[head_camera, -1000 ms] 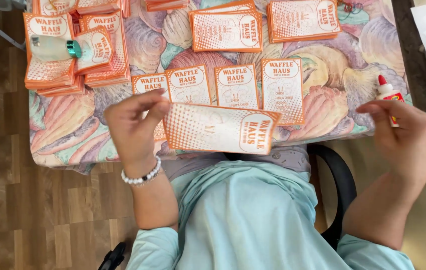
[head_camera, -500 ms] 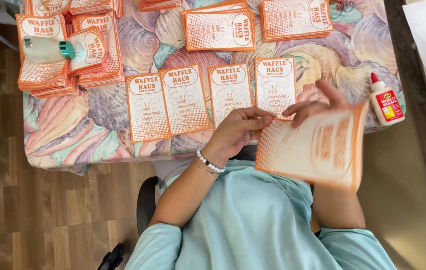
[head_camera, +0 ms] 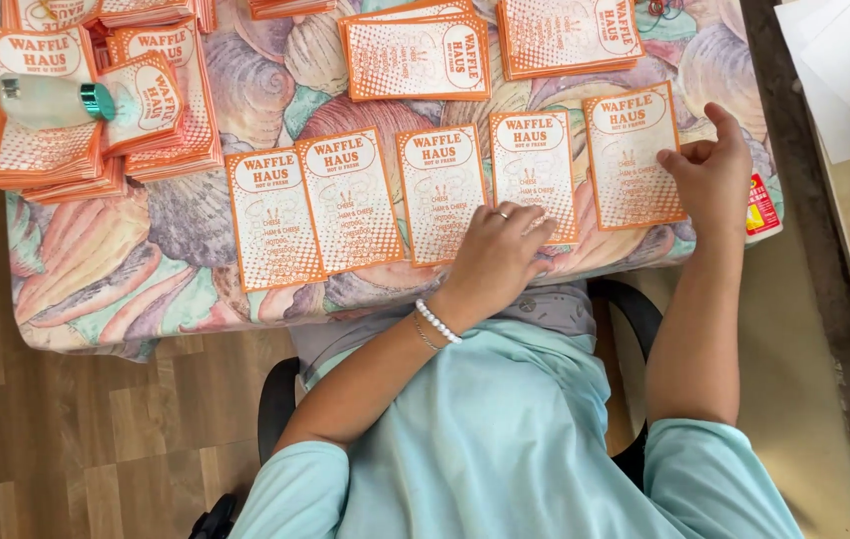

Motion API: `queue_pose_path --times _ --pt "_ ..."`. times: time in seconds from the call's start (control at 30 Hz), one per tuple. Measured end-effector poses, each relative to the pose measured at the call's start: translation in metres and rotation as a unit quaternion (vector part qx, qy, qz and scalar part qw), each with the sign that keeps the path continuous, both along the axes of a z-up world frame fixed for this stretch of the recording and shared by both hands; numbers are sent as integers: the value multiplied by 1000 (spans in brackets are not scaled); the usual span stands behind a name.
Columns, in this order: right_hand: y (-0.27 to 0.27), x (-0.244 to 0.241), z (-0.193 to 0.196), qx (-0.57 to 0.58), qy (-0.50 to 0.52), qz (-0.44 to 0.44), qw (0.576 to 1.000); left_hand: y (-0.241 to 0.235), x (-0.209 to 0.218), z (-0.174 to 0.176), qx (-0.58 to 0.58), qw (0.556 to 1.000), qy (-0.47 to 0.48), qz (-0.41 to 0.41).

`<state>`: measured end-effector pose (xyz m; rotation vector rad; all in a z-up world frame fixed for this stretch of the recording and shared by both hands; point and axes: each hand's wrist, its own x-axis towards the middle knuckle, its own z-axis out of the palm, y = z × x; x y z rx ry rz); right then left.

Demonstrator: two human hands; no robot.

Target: Applying glue to the edges of paper bags and folding them to seal the bottom or sides.

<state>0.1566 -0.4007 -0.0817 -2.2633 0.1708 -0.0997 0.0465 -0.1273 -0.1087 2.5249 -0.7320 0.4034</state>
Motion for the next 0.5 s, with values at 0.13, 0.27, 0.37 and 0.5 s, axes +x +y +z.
queue_pose_path --times 0.13,0.27,0.37,0.5 --pt "-5 0 -7 -45 -13 -18 999 -10 3 -9 60 998 -13 -7" --pt "-9 -19 -4 -77 -136 0 988 -14 4 -17 78 995 -64 -13" --pt "-21 -37 -3 -146 -227 19 963 -15 2 -18 117 988 -98 -18" --pt "-49 -53 -15 -307 -142 -16 941 -15 4 -18 112 986 -124 -31"
